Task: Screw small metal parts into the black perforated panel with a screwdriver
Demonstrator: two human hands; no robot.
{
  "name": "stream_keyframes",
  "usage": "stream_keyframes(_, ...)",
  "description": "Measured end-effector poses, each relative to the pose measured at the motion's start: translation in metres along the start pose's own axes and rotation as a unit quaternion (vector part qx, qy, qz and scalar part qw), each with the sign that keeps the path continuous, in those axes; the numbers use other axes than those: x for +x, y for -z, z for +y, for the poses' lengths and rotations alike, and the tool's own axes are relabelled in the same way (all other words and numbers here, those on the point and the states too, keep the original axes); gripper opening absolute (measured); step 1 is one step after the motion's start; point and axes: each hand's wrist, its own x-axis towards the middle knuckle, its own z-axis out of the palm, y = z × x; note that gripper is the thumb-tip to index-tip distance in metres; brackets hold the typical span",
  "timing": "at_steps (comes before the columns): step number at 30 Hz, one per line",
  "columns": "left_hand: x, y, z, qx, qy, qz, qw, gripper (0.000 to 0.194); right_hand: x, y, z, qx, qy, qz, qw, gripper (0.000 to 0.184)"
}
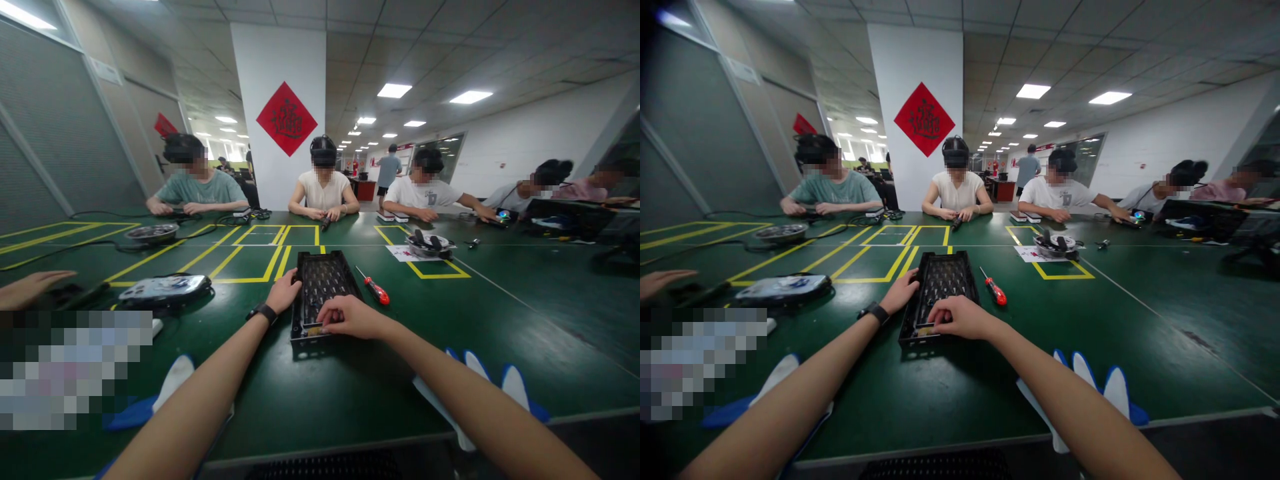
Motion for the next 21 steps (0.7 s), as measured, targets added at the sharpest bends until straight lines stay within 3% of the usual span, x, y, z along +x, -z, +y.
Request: stream_keyframes(21,0.0011,-0.0002,-0.0002,-0.010,0.001,-0.003,1.000,0.051,0.0013,0.0012,0.0007,-0.086,0.024,0.004,0.996,0.021)
